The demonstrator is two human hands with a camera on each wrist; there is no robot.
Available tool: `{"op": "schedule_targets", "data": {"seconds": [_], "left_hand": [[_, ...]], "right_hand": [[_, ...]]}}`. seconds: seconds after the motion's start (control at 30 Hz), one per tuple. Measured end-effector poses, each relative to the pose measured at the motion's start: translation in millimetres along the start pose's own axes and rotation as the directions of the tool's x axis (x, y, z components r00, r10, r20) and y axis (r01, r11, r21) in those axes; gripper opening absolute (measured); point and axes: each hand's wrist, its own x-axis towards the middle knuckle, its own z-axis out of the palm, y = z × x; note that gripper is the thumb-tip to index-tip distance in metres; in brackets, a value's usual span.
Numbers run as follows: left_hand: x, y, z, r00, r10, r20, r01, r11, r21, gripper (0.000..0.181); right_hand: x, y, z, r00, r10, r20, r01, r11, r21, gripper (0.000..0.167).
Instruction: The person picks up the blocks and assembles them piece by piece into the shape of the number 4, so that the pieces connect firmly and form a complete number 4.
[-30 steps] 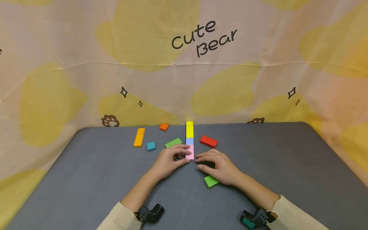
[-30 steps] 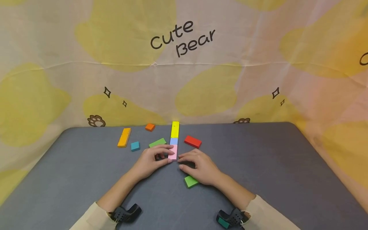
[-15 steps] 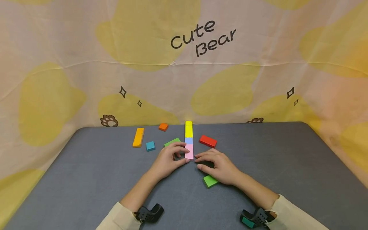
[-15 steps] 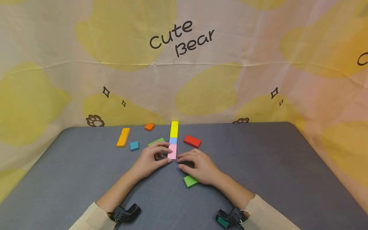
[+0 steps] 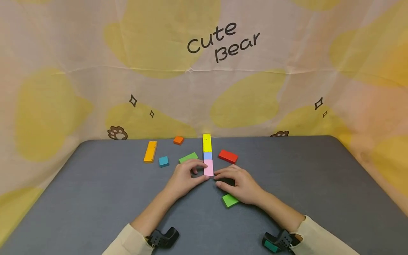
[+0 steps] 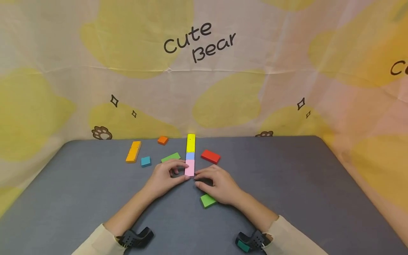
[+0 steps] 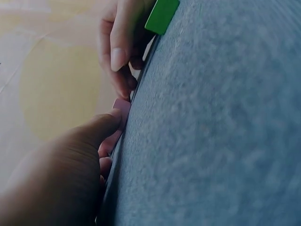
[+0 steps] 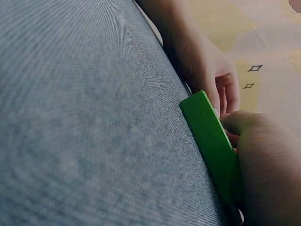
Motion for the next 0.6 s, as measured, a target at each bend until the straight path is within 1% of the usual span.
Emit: {"op": "schedule_targets", "data": {"seconds": [0.17,0.33,0.47,0.6], "left_hand": [[0.1,1.4,0.3,1.0,-0.015,0.001,0.015,1.0,0.025,0.031],[0.7,1.0,-0.1,1.0,-0.003,0.002,0.003,1.0,0.026,0.032],[0.5,1.1,-0.4,1.0,-0.007,0.001,0.007,1.0,0.001,0.027],[-0.4,1.6,-1.6,0.999,-0.035,0.007,0.035,0.999,-0.019,0.02]], "right_hand": [[0.7,0,2,0.998,0.02,-0.055,-0.019,1.0,0.013,0.017],[0.0,-1,0,0.994,0.066,-0.087,-0.065,0.998,0.014,0.016],[-6.2,-1,-4,0.993,0.077,-0.084,-0.075,0.997,0.027,0.019],[-19.1,-1,-8,0.997,0.045,-0.058,-0.045,0.999,0.004,0.026]]}}
